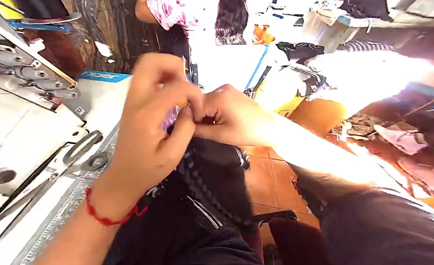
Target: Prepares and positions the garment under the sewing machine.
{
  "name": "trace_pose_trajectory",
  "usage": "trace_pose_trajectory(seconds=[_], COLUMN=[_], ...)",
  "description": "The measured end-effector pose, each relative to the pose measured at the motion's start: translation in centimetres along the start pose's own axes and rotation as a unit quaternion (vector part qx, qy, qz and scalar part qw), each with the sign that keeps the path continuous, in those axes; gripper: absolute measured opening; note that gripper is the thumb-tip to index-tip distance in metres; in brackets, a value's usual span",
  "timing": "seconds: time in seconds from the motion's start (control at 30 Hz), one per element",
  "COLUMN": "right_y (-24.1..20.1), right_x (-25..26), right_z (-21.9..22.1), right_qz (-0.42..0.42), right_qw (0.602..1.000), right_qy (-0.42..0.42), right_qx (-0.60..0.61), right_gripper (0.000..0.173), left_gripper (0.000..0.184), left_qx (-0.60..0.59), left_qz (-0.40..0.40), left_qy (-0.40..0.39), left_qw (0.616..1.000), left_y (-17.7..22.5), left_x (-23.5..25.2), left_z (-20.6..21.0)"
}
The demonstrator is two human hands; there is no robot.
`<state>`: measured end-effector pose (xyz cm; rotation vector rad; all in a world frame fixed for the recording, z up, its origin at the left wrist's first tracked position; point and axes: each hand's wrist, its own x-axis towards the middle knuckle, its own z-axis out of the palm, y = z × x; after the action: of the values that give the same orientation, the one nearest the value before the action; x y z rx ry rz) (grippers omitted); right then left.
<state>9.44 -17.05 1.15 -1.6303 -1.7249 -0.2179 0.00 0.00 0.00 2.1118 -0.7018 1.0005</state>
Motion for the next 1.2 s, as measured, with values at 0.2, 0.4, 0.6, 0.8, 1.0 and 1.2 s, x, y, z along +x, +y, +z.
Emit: trace_pose_trajectory(seconds=[0.2,0.4,0.6,0.8,1.0,1.2], right_y=[1.3,10.1,21.8,20.4,20.8,17.3], right_x=[-3.5,-11.0,-16.1,-19.8,-32.3,-40.7], right_z=[0.2,-3.0,-3.4,-3.5,6.2,15.4], right_qz=[0.151,0.243,0.487,0.507,0.66,0.768], right_qw=[0.982,0.927,0.814,0.781,0.735,0.576], right_qy=[0.112,0.225,0.295,0.284,0.088,-0.279], right_qx=[0.015,-0.175,-0.118,-0.228,-0.125,0.038], right_gripper=[0.021,0.021,0.023,0.022,0.023,0.052], left_gripper=[0.04,0.033,0.027,0.028,0.037,0.042], left_qx=[-0.081,0.045,0.129,0.182,0.121,0.028], left_qz=[-0.353,-0.466,-0.416,-0.356,-0.423,-0.495], left_qy=[-0.06,-0.481,-0.293,-0.262,-0.524,-0.685], left_qw=[0.93,0.741,0.851,0.878,0.729,0.534], left_y=[-1.5,-9.1,-18.3,-19.1,-20.6,-18.3], left_x=[-11.9,-14.8,-8.3,-6.9,-17.5,-21.2], left_z=[7.1,7.4,7.8,11.5,18.0,16.1])
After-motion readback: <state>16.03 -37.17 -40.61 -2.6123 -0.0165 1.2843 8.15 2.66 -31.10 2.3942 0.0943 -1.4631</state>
